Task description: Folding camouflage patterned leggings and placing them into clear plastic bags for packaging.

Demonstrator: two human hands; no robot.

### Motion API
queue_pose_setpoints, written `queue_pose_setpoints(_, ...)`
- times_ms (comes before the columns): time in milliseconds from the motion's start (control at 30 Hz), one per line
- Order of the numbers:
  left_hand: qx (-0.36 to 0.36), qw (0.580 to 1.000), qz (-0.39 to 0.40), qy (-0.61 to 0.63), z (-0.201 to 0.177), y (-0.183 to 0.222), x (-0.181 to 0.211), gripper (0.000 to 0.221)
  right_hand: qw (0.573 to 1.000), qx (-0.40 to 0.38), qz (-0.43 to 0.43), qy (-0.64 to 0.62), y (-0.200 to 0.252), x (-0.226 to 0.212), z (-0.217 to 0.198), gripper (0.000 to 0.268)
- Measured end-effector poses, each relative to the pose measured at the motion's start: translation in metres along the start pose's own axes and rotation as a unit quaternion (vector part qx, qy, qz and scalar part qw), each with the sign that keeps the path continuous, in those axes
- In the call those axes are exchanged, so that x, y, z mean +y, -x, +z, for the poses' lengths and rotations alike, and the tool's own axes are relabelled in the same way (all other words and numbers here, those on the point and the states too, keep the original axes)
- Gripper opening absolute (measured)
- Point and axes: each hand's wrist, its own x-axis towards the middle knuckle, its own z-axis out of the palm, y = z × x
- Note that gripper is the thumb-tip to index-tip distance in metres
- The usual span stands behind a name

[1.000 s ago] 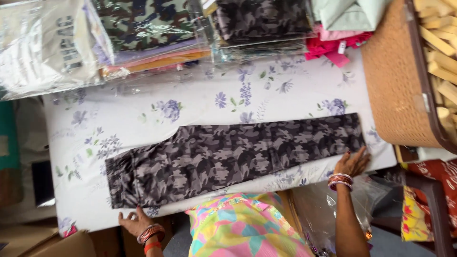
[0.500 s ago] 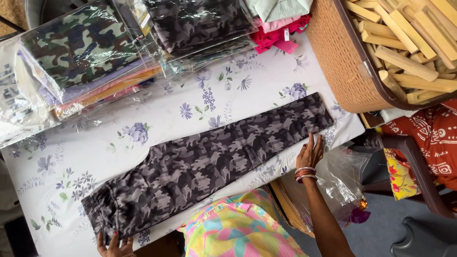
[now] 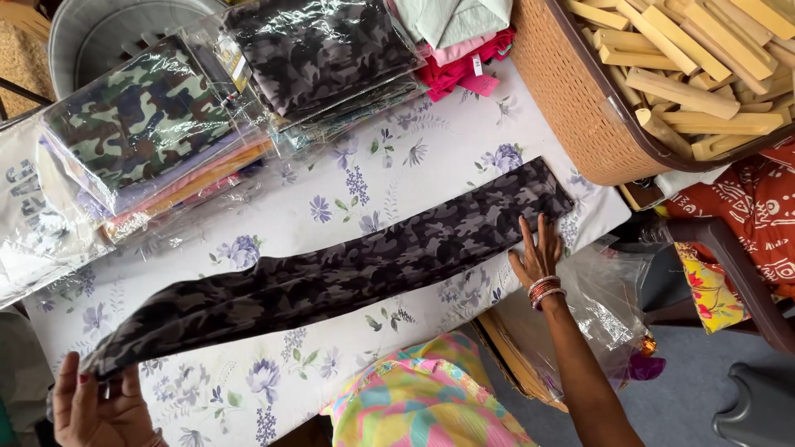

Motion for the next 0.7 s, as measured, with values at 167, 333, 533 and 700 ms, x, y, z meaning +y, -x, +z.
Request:
queue_pose_setpoints(167,-0.103,0.995,-0.008,-0.011,0.096,-0.005,0.058,0.03,0.998,-0.025,-0.009,0.051,-0.002,-0.008,0.002,0.094)
queue_pose_setpoints(333,-0.127,0.991,-0.007,-0.045,0.079,-0.023,0.069,0.032,0.995,0.058,0.057,0.059,-0.028,0.01,0.019,0.077)
queue_pose_setpoints(533,-0.092,0.992,0.035,-0.077,0.009,-0.022,0.073,0.031,0.978,0.191,0.006,-0.08,-0.064,0.067,0.021,0.038)
queue_pose_setpoints(700,-0.122,0.946,0.12,-0.277,-0.17,-0.007,0.052,0.027,0.897,0.184,0.083,-0.392,-0.081,0.073,-0.012,0.039)
